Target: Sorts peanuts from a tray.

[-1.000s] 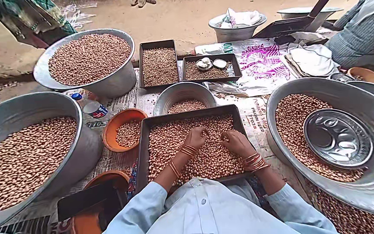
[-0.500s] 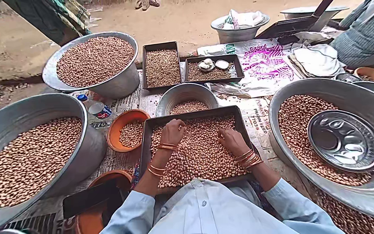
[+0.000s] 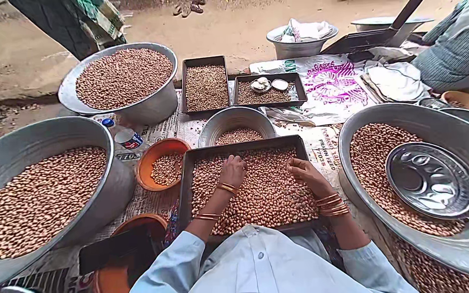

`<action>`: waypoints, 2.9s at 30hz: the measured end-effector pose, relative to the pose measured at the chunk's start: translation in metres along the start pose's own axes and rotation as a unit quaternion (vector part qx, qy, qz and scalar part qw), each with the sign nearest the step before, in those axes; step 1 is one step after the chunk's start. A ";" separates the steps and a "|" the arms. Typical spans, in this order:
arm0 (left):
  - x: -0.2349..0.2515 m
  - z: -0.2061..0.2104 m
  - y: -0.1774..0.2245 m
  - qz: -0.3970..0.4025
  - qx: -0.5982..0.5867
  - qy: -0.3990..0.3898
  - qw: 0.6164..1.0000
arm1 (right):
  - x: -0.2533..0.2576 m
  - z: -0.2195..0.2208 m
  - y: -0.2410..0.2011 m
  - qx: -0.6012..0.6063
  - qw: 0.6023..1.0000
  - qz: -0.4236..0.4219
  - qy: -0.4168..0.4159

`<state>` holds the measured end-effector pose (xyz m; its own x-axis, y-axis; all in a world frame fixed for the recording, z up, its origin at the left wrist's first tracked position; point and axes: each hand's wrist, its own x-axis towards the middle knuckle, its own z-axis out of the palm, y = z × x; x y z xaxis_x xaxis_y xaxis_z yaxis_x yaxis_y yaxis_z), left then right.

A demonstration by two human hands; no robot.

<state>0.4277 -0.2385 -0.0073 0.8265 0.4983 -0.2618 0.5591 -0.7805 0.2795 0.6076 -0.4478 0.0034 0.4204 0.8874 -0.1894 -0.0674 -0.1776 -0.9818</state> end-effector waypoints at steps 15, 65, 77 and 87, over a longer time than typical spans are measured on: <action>0.018 0.007 0.021 -0.011 -0.097 -0.002 0.995 | -0.005 -0.001 -0.035 -0.468 0.875 0.064 0.108; -0.030 -0.109 -0.101 -0.134 0.024 0.145 0.980 | -0.069 0.014 -0.046 -0.512 0.842 0.170 0.028; 0.078 0.017 0.129 0.375 0.051 -0.045 0.924 | -0.053 0.033 -0.044 -0.536 0.802 0.259 0.045; 0.036 0.009 -0.007 0.268 0.090 -0.039 0.958 | -0.040 0.122 0.004 -0.494 0.860 0.015 -0.129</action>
<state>0.4530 -0.2180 -0.0268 0.9808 -0.0170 -0.1945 0.0288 -0.9726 0.2306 0.4802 -0.4322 0.0049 0.2089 0.9183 -0.3363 0.7801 -0.3639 -0.5090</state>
